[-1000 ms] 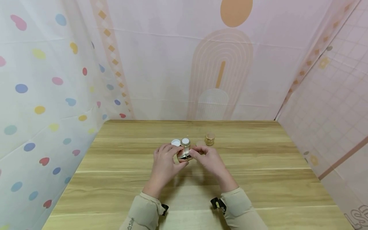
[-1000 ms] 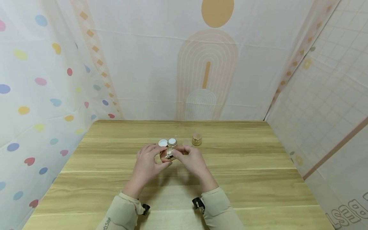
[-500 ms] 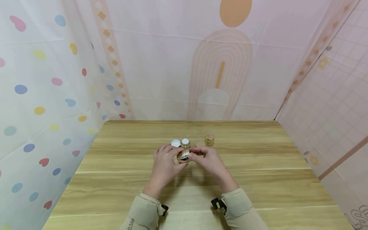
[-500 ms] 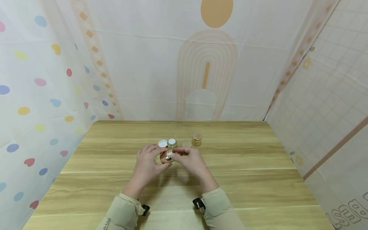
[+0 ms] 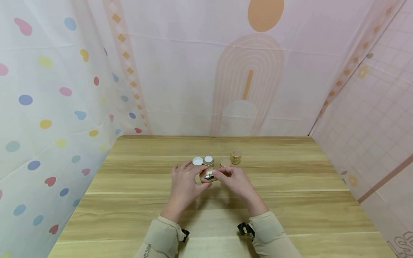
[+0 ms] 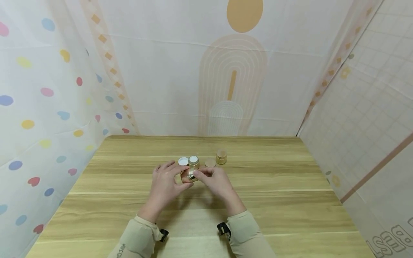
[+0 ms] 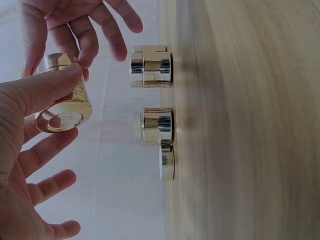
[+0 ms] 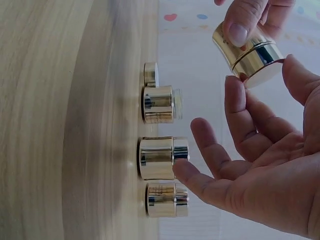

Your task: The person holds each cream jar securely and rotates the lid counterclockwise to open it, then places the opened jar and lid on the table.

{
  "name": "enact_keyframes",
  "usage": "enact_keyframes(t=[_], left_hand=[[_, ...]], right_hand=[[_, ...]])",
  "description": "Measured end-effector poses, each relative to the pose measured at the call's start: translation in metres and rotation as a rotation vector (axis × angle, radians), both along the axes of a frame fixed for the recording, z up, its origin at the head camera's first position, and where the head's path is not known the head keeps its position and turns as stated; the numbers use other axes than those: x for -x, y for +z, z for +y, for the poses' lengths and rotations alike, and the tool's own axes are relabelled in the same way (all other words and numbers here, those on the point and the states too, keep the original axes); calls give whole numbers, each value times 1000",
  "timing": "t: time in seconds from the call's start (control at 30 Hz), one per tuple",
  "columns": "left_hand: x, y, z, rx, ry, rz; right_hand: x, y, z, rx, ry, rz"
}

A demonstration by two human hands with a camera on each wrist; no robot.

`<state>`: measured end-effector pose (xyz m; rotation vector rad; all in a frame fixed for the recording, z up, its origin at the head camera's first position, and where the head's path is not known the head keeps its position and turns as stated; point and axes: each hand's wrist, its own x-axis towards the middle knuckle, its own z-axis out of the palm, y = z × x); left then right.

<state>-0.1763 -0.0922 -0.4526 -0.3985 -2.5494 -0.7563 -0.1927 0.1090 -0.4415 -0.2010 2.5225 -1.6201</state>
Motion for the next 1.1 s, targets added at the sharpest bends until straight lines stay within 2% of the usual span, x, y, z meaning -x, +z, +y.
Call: enact_keyframes(t=[0.4, 0.9, 1.1], left_hand=[[-1, -1, 0, -2, 1, -4], [1, -2, -1, 14, -5, -9], [0, -2, -2, 14, -6, -9]], right_hand=[[0, 0, 1, 31, 74, -19], [2, -2, -1, -3, 46, -7], [2, -3, 0, 15, 77, -3]])
